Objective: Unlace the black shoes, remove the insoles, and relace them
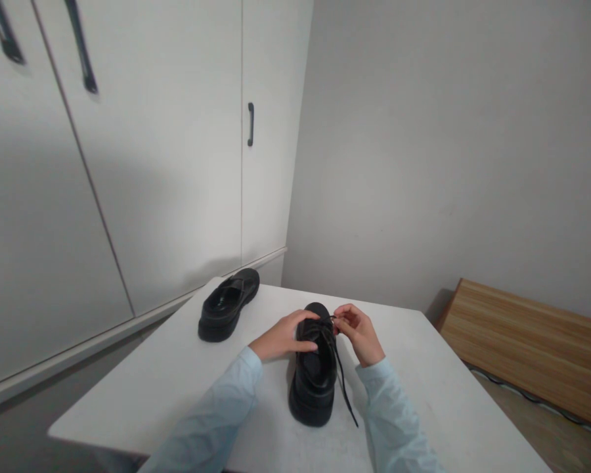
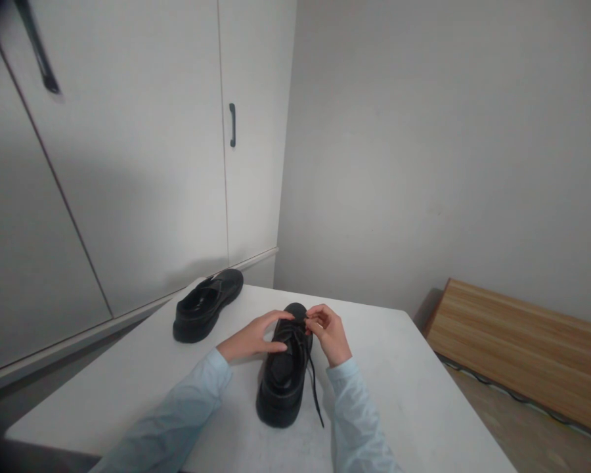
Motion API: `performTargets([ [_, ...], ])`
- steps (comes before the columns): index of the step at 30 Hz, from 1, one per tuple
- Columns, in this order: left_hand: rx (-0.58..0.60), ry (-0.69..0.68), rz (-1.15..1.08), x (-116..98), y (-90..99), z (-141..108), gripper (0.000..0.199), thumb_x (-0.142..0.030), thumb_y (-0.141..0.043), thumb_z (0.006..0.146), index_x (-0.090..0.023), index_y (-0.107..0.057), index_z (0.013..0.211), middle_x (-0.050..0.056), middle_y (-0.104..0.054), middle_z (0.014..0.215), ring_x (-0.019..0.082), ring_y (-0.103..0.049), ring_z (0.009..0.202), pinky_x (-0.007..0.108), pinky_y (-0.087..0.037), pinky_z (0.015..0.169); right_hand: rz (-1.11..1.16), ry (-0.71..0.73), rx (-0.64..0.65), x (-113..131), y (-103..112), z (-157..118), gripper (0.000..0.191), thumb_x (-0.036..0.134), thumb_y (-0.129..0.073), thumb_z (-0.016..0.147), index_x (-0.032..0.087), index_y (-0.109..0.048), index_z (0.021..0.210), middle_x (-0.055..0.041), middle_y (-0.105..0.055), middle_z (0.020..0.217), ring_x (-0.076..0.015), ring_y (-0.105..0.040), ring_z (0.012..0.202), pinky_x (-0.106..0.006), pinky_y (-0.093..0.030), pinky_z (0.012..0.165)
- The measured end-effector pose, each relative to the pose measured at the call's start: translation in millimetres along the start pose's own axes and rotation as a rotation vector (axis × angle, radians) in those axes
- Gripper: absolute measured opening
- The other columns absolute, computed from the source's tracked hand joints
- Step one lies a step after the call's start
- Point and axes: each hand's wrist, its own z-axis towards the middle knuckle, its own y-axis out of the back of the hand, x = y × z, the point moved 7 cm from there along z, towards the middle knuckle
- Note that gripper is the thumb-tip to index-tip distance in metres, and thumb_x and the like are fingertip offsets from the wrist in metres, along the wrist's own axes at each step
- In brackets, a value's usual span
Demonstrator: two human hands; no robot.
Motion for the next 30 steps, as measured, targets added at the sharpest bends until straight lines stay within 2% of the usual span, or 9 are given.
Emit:
performTargets([
  [10, 0.014, 0.005, 0.000, -1, -0.4, 0, 0.059, -0.041, -0.071, 0.070, -0.022, -0.051, 0.122, 0.010, -0.054, 0.124, 0.024, -0.049, 0.117, 0.038, -0.033, 0.103, -0.279, 0.006, 0.040, -6, 5, 3, 0.012, 0.022, -0.062, 0.064, 0.017, -0.059, 0.074, 0.0013, -0.055, 0.063, -0.0120, -0.051, 0.059, -0.022, -0.041, 0.048],
  [18, 0.016, 0.012, -0.006, -1, 0.1, 0, 0.058, -0.040, -0.071, 0.070, -0.023, -0.052, 0.122, 0.009, -0.055, 0.124, 0.024, -0.049, 0.117, 0.038, -0.033, 0.103, -0.491, 0.035, 0.005, -13, 14, 5, 0.017, 0.015, -0.054, 0.063, 0.018, -0.065, 0.075, 0.0005, -0.057, 0.064, -0.0132, -0.052, 0.062, -0.023, -0.042, 0.053],
  [26, 0.018, 0.009, -0.006, -2, 0.0, 0, 0.057, -0.039, -0.071, 0.070, -0.022, -0.052, 0.121, 0.010, -0.055, 0.123, 0.023, -0.049, 0.116, 0.037, -0.033, 0.103, -0.511, 0.000, 0.073, -19, 13, 6, 0.015, 0.018, -0.064, 0.062, 0.017, -0.069, 0.076, -0.0008, -0.061, 0.066, -0.0155, -0.056, 0.067, -0.026, -0.046, 0.060],
  [30, 0.017, 0.004, -0.009, -2, 0.3, -1, 0.057, -0.039, -0.071, 0.070, -0.022, -0.052, 0.121, 0.009, -0.054, 0.124, 0.022, -0.048, 0.117, 0.036, -0.033, 0.103, -0.604, -0.022, 0.045, -22, 17, 6, 0.006, 0.017, -0.067, 0.061, 0.017, -0.067, 0.067, -0.0022, -0.063, 0.067, -0.0164, -0.057, 0.065, -0.028, -0.047, 0.061],
])
